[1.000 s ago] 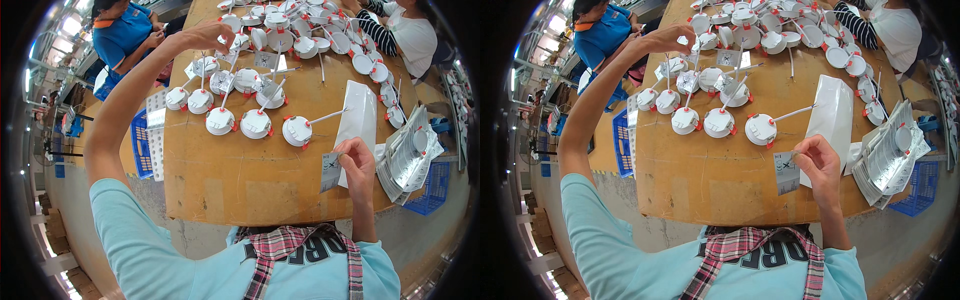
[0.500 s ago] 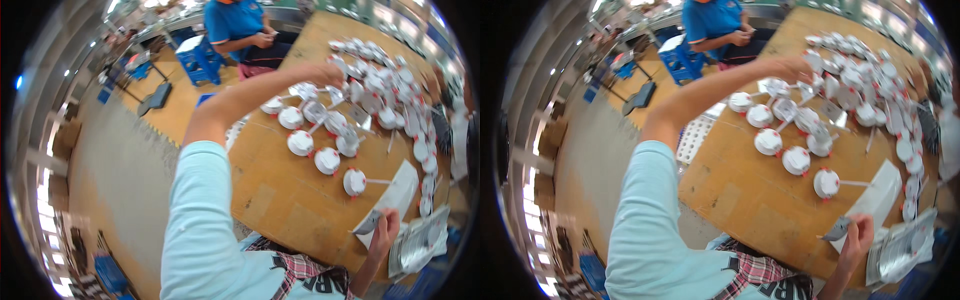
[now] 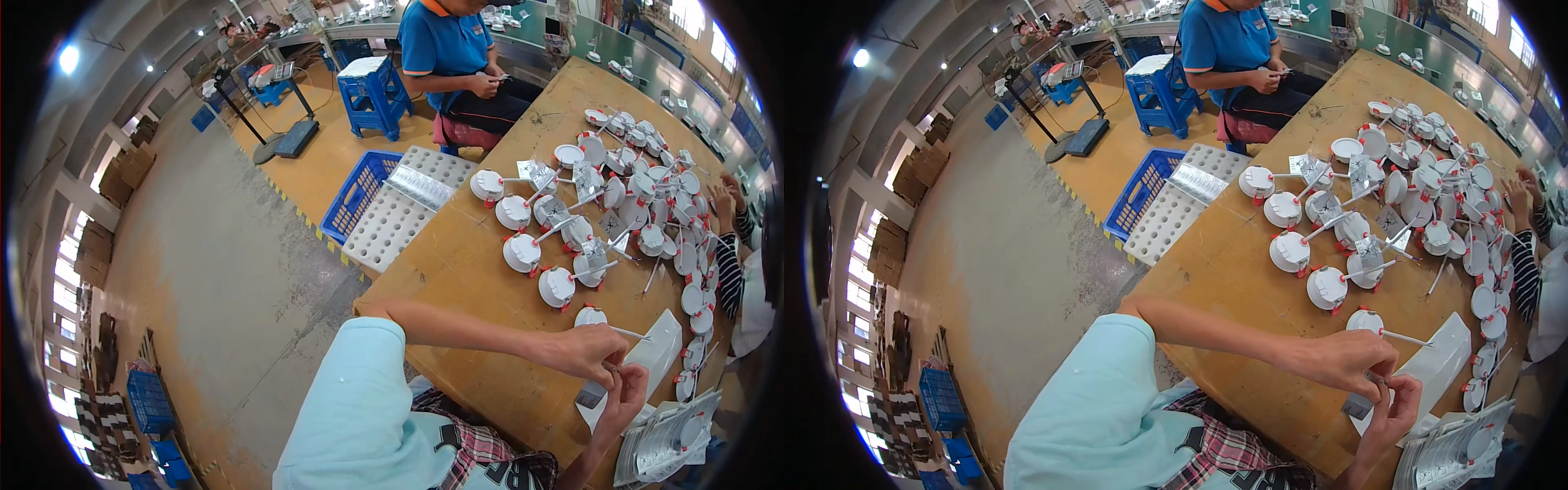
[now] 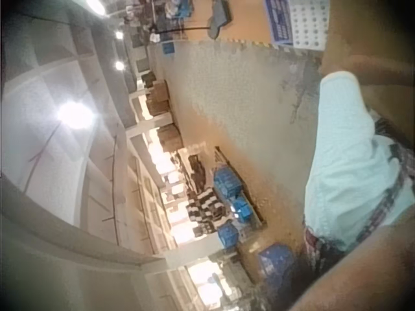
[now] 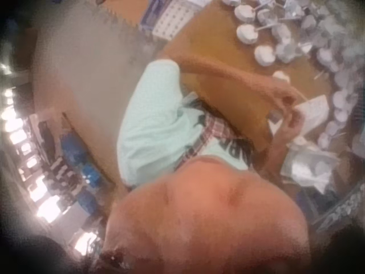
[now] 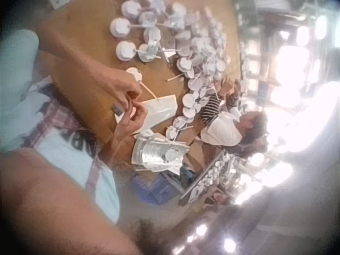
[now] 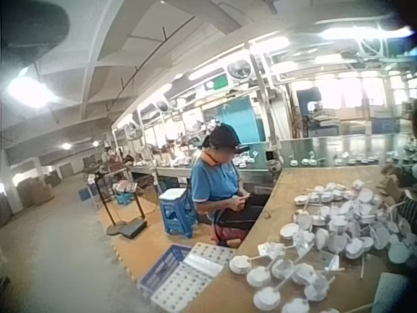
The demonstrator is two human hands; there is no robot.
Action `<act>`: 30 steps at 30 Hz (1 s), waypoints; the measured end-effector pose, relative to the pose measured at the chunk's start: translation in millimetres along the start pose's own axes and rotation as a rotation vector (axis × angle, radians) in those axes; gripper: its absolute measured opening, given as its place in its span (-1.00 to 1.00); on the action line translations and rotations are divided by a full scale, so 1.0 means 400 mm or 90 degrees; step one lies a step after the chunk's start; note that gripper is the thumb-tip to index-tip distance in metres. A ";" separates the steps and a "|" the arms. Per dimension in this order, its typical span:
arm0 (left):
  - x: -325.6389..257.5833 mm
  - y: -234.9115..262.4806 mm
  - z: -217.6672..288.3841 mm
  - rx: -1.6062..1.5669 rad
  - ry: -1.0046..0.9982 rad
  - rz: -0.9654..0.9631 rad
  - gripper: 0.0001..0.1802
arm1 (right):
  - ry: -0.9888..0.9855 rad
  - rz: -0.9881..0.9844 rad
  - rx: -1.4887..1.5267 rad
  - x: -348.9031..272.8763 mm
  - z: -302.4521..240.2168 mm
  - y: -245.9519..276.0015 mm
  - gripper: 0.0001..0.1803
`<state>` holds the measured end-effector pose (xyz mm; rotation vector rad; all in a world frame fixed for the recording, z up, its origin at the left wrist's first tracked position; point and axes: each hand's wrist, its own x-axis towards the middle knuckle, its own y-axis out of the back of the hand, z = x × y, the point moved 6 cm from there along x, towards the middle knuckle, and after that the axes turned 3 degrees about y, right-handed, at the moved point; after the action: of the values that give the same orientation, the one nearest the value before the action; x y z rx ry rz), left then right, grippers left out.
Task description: Apply adhesive and stickers to the components of LED ceiling lights on an assembly line.
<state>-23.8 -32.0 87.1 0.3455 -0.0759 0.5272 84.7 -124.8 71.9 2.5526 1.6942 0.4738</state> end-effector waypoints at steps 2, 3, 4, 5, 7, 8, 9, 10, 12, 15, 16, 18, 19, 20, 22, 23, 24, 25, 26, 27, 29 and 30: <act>-0.007 -0.001 0.004 0.002 0.009 0.011 -0.64 | -0.011 0.025 0.010 -0.011 -0.012 0.004 -0.82; -0.009 -0.007 0.006 0.002 0.007 0.011 -0.64 | -0.009 0.025 0.009 -0.014 -0.012 0.004 -0.82; -0.013 -0.011 0.004 -0.025 0.023 0.023 -0.65 | -0.003 0.032 0.013 -0.017 -0.012 0.003 -0.78; -0.016 -0.015 0.002 -0.052 0.038 0.036 -0.66 | 0.002 0.038 0.017 -0.019 -0.013 0.004 -0.75; -0.020 -0.023 0.012 -0.091 0.015 0.050 -0.67 | -0.002 0.034 0.029 -0.023 -0.023 0.003 -0.73; -0.022 -0.024 0.018 -0.132 -0.007 0.064 -0.68 | -0.008 0.030 0.041 -0.024 -0.024 0.002 -0.71; -0.022 -0.029 0.018 -0.131 -0.006 0.066 -0.68 | -0.008 0.028 0.042 -0.026 -0.019 0.006 -0.71; -0.017 -0.032 0.019 -0.155 -0.005 0.080 -0.70 | -0.028 0.039 0.062 -0.032 -0.006 0.019 -0.71; -0.012 -0.029 0.017 -0.178 -0.004 0.095 -0.72 | -0.047 0.048 0.083 -0.042 0.018 0.040 -0.71; -0.013 -0.028 -0.010 -0.212 0.030 0.124 -0.74 | -0.059 0.014 0.024 -0.058 0.038 0.048 -0.72; -0.015 -0.025 -0.015 -0.198 0.029 0.157 -0.73 | -0.057 0.038 0.026 -0.065 0.031 0.048 -0.74; -0.018 -0.027 -0.019 -0.183 0.030 0.189 -0.73 | -0.056 0.063 0.029 -0.075 0.032 0.056 -0.77; -0.016 -0.025 -0.017 -0.215 0.029 0.220 -0.72 | -0.086 0.055 0.012 -0.081 0.045 0.068 -0.83; -0.014 -0.025 -0.014 -0.248 0.027 0.248 -0.72 | -0.117 0.051 -0.005 -0.088 0.058 0.081 -0.88; 0.001 -0.046 -0.008 -0.245 0.042 0.214 -0.74 | -0.128 0.074 -0.029 -0.096 0.060 0.121 -0.90; 0.002 -0.059 -0.008 -0.239 0.059 0.189 -0.76 | -0.139 0.088 -0.049 -0.107 0.053 0.134 -0.91; -0.007 -0.054 -0.019 -0.227 0.040 0.216 -0.79 | -0.152 0.078 -0.059 -0.107 0.042 0.126 -0.92; -0.003 -0.040 -0.025 -0.223 0.017 0.227 -0.82 | -0.169 0.086 -0.073 -0.087 0.034 0.120 -0.93; -0.019 -0.022 -0.048 -0.201 0.045 0.240 -0.87 | -0.123 0.072 -0.106 -0.067 0.029 0.108 -0.93; -0.021 -0.008 -0.082 -0.171 0.037 0.255 -0.87 | -0.089 0.056 -0.145 -0.046 0.033 0.097 -0.93; -0.032 0.014 -0.111 -0.187 0.078 0.267 -0.88 | -0.009 0.039 -0.211 -0.016 0.005 0.079 -0.91; -0.035 0.024 -0.092 -0.151 0.097 0.261 -0.87 | 0.014 0.065 -0.237 -0.013 -0.010 0.086 -0.91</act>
<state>-41.6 -18.4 53.2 0.0533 -0.0612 0.9385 112.6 -143.8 81.7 2.3729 1.3334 0.7472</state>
